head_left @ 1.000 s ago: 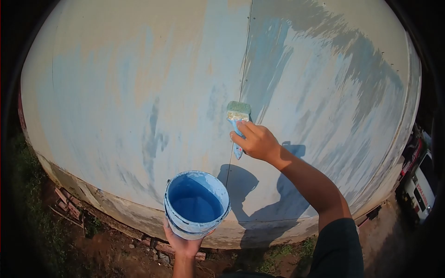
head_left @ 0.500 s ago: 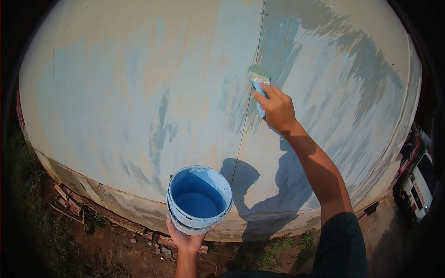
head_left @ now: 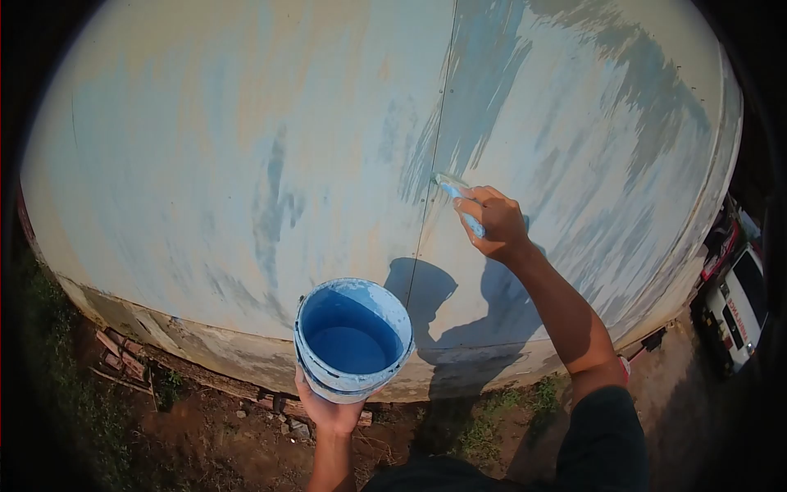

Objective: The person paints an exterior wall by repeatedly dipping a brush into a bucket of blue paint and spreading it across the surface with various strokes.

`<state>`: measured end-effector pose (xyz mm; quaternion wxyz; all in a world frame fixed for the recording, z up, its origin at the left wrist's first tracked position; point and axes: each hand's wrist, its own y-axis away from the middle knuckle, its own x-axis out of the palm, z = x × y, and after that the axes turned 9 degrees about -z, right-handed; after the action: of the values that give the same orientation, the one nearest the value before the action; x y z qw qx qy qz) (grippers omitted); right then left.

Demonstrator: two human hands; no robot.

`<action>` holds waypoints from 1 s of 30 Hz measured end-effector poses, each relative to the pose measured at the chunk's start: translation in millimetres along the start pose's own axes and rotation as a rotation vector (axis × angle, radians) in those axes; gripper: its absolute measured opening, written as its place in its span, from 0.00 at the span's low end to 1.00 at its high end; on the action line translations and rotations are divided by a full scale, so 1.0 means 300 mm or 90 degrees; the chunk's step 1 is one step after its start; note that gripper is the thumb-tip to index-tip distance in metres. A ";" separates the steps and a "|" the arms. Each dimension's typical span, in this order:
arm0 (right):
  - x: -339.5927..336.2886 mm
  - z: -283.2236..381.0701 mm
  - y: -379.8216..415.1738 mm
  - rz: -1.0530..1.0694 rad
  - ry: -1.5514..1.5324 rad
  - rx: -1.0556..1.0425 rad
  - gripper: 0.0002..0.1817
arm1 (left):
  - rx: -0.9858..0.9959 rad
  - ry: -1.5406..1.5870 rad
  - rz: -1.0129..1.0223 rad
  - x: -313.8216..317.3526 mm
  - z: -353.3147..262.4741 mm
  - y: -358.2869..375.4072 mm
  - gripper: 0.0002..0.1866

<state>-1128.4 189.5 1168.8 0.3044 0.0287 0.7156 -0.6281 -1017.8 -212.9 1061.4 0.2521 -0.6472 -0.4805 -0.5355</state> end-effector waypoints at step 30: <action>0.462 0.369 0.671 0.235 -0.138 0.044 0.19 | 0.064 0.055 -0.084 -0.077 0.025 0.013 0.42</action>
<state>-1111.6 82.8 923.2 0.4882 0.1018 0.6393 -0.5853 -1010.1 -216.3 1038.3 0.2690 -0.5771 -0.5366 -0.5538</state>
